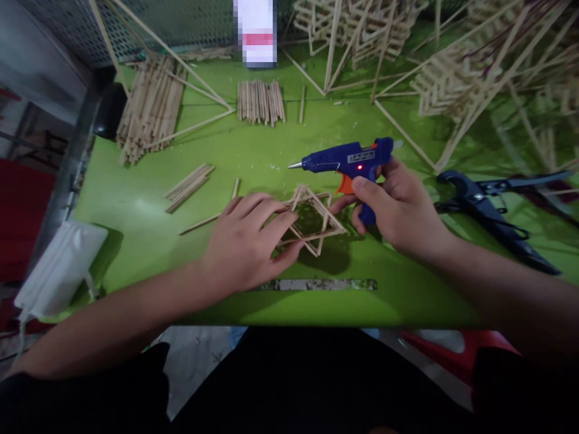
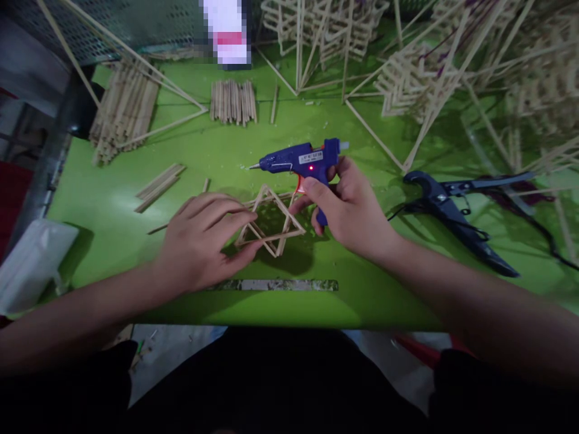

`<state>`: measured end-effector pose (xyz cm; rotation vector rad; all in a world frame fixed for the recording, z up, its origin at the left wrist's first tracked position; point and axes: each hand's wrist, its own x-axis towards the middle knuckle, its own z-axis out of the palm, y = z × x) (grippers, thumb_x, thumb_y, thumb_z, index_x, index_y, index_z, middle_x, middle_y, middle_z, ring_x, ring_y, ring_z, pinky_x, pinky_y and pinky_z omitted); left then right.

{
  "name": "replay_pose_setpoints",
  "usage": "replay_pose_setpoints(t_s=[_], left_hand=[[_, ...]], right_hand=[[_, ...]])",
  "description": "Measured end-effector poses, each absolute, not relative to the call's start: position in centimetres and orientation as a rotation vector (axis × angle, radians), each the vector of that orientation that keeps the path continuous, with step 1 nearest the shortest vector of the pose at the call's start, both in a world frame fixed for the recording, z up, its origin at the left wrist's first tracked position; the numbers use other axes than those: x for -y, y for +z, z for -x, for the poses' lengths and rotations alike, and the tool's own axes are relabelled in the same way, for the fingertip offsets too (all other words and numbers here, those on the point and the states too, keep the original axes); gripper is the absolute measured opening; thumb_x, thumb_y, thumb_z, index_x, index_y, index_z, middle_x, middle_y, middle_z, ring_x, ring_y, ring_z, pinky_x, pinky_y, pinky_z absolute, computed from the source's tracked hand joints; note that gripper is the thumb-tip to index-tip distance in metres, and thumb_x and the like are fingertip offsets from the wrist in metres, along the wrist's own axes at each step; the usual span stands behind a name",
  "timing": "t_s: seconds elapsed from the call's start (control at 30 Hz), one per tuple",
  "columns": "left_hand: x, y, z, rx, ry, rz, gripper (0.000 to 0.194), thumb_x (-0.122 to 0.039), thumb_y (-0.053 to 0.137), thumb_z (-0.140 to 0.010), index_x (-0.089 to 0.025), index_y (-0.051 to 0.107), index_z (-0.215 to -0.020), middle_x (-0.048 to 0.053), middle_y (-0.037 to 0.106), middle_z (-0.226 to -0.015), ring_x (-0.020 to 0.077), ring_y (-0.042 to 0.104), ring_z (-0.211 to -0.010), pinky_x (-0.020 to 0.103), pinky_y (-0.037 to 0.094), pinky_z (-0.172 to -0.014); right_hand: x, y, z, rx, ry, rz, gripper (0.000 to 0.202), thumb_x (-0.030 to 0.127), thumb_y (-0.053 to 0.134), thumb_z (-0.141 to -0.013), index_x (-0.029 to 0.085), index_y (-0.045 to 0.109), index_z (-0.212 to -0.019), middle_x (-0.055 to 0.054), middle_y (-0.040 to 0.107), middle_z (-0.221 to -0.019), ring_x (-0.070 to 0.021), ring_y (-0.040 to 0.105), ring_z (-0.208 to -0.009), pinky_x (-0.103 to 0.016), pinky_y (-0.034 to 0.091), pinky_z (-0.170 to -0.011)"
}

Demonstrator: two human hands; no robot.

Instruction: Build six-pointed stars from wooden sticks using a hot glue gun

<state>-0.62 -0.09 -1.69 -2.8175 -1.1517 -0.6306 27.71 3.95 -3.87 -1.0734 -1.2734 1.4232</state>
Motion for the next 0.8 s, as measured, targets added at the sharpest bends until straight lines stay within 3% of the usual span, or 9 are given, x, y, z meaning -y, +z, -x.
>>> replay_pose_setpoints(t_s=[0.13, 0.47, 0.8], left_hand=[[0.2, -1.6, 0.6, 1.139, -0.632, 2.807, 0.030, -0.034, 0.075, -0.109, -0.008, 0.082, -0.123, 0.018, 0.086, -0.119, 0.0383, 0.081, -0.114, 0.054, 0.069, -0.093], [0.3, -1.5, 0.9, 1.185, -0.545, 2.818, 0.028, -0.036, 0.075, -0.110, -0.013, 0.081, -0.126, 0.018, 0.085, -0.122, 0.0372, 0.081, -0.114, 0.054, 0.071, -0.092], [0.2, -1.0, 0.9, 1.190, -0.507, 2.829, 0.032, -0.038, 0.073, -0.111, -0.012, 0.079, -0.128, 0.019, 0.084, -0.125, 0.0390, 0.081, -0.114, 0.057, 0.071, -0.092]], right_hand=[[-4.0, -4.0, -27.6, 1.233, 1.453, 1.062, 0.041, 0.049, 0.089, -0.104, 0.029, 0.054, -0.112, 0.001, 0.067, -0.108, -0.0177, 0.083, -0.076, -0.022, 0.053, -0.036], [-4.1, -3.9, -27.4, 1.213, 1.492, 1.063, 0.040, 0.049, 0.089, -0.106, 0.030, 0.054, -0.111, 0.000, 0.072, -0.105, -0.0193, 0.083, -0.080, -0.023, 0.053, -0.038], [-4.6, -2.6, -28.4, 1.200, 1.326, 1.095, 0.044, 0.048, 0.099, -0.094, 0.029, 0.061, -0.107, -0.001, 0.076, -0.099, -0.0227, 0.085, -0.079, -0.028, 0.054, -0.040]])
